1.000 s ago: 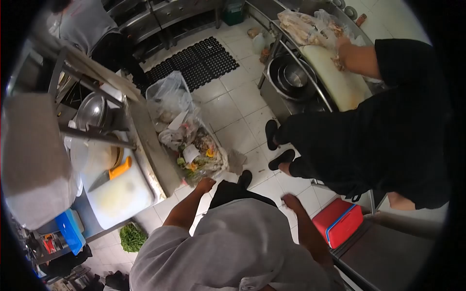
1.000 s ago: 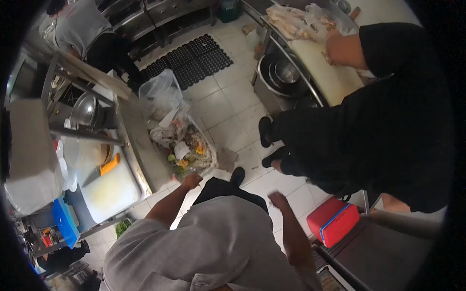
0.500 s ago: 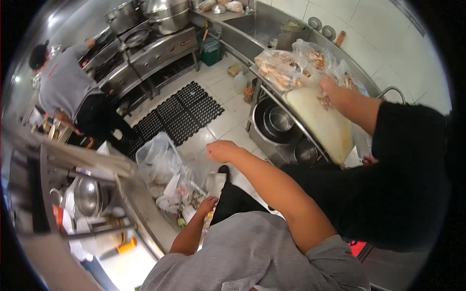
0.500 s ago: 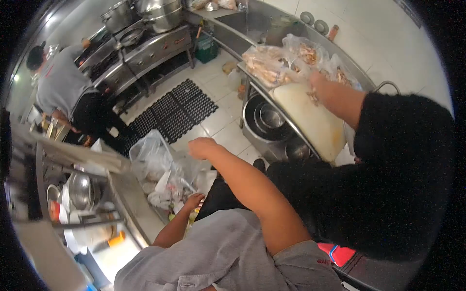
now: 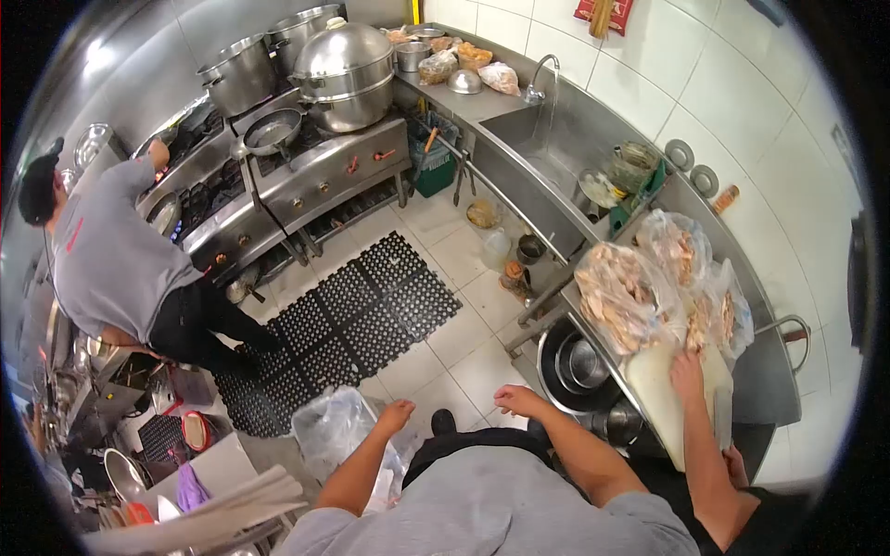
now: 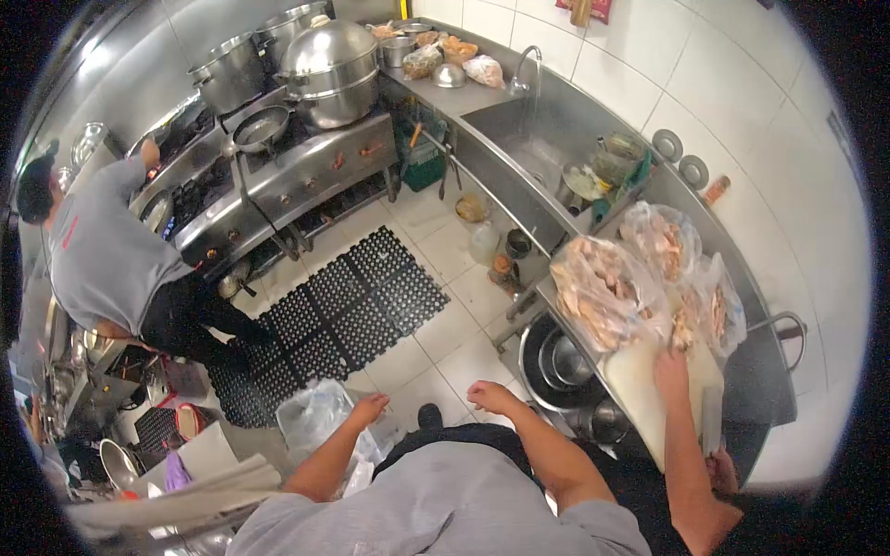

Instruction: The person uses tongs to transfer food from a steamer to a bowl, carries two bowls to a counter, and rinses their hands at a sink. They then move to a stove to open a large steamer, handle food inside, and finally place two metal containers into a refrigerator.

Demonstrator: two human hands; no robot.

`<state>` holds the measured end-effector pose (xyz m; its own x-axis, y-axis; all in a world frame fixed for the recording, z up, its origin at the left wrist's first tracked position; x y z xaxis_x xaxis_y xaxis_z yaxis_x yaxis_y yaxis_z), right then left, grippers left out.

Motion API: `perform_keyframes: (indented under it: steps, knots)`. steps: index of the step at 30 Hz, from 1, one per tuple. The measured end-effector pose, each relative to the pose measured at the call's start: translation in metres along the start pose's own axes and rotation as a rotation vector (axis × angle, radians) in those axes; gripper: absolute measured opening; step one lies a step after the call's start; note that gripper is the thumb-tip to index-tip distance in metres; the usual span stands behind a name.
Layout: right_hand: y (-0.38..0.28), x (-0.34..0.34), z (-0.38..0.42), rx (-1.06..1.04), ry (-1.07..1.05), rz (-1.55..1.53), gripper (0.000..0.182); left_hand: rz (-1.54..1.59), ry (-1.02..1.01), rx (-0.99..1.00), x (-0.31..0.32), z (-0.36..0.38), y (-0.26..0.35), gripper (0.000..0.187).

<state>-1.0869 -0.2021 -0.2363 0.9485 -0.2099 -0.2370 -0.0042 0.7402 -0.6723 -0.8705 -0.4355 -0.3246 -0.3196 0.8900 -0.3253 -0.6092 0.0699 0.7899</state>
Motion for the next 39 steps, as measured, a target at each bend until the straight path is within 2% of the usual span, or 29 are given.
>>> perform_keyframes:
  steps: [2,4,5,7,8,9,10,12,13,15,16,17,19,20,21,22,23,25,27,30,33,36,39]
  knots:
    - [-0.025,-0.021,0.005,0.035,0.063,-0.323,0.026,-0.02,0.01,0.036,-0.022,-0.04,0.018,0.034]
    - [-0.04,-0.046,-0.023,-0.035,0.09,-0.412,0.024,0.027,0.004,0.1,-0.031,-0.084,0.036,0.033]
    - [-0.044,-0.062,-0.033,-0.061,0.117,-0.47,0.023,0.059,-0.02,0.068,-0.038,-0.098,0.053,0.032]
    - [-0.103,-0.108,-0.047,-0.194,0.178,-0.408,0.024,0.118,-0.082,-0.003,-0.049,-0.121,0.107,0.031]
    - [-0.138,-0.137,-0.05,-0.236,0.255,-0.392,0.024,0.183,-0.068,-0.021,-0.052,-0.143,0.108,0.031]
    - [-0.174,-0.164,-0.054,-0.33,0.317,-0.522,0.026,0.248,-0.046,-0.041,-0.056,-0.163,0.109,0.032]
    - [-0.192,-0.197,-0.07,-0.425,0.404,-0.527,0.024,0.238,-0.045,-0.103,-0.067,-0.165,0.137,0.029]
    - [-0.237,-0.267,-0.094,-0.536,0.404,-0.676,0.025,0.239,0.024,-0.02,-0.083,-0.186,0.154,0.028]
    - [-0.26,-0.305,-0.097,-0.536,0.407,-0.739,0.026,0.212,0.047,-0.004,-0.095,-0.193,0.156,0.028]
    - [-0.289,-0.386,-0.119,-0.607,0.539,-0.843,0.028,0.044,0.079,0.016,-0.127,-0.214,0.111,0.03]
    - [-0.299,-0.427,-0.133,-0.578,0.601,-0.847,0.03,0.175,0.089,-0.16,-0.142,-0.204,0.094,0.026]
    - [-0.311,-0.469,-0.144,-0.584,0.657,-0.816,0.03,0.482,0.112,-0.181,-0.148,-0.203,0.05,0.02]
    - [-0.328,-0.543,-0.17,-0.576,0.758,-0.758,0.03,0.324,0.132,-0.525,-0.173,-0.161,0.032,0.014]
    - [-0.336,-0.578,-0.184,-0.566,0.809,-0.726,0.03,0.223,0.112,-0.551,-0.182,-0.153,0.015,0.017]
    - [-0.341,-0.61,-0.2,-0.53,0.849,-0.678,0.03,-0.055,0.011,-0.475,-0.187,-0.143,-0.019,0.019]
    - [-0.345,-0.636,-0.213,-0.495,0.889,-0.623,0.029,-0.533,-0.15,-0.312,-0.189,-0.131,-0.049,0.022]
    - [-0.348,-0.653,-0.224,-0.438,0.914,-0.592,0.029,-0.907,-0.247,-0.147,-0.184,-0.122,-0.052,0.025]
    - [-0.363,-0.688,-0.244,-0.345,0.966,-0.519,0.029,-0.489,-0.106,-0.422,-0.182,-0.109,-0.047,0.024]
    - [-0.364,-0.725,-0.272,-0.308,1.046,-0.413,0.026,-0.165,0.026,-0.552,-0.171,-0.118,-0.028,0.022]
    - [-0.35,-0.765,-0.319,-0.176,1.041,-0.289,0.02,0.007,0.056,-0.532,-0.164,-0.153,0.002,0.02]
    - [-0.337,-0.768,-0.333,-0.251,1.236,-0.365,0.016,0.097,0.031,-0.472,-0.179,-0.204,0.026,0.019]
    - [-0.343,-0.744,-0.319,-0.072,1.212,-0.509,0.018,0.146,0.013,-0.406,-0.233,-0.272,0.049,0.017]
    - [-0.328,-0.729,-0.312,0.019,1.363,-0.642,0.019,0.302,0.072,-0.418,-0.316,-0.325,0.067,0.016]
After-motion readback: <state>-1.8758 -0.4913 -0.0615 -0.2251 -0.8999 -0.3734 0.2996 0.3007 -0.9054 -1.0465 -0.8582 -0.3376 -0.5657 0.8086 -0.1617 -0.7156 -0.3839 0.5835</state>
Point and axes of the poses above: each hand's wrist, its own z-axis away from the middle knuckle, its own x-axis out of the palm, y = z × x, the point moved 6 cm from there along -z, towards the middle knuckle, and after that the axes turned 3 degrees about x, right-handed, at the moved point
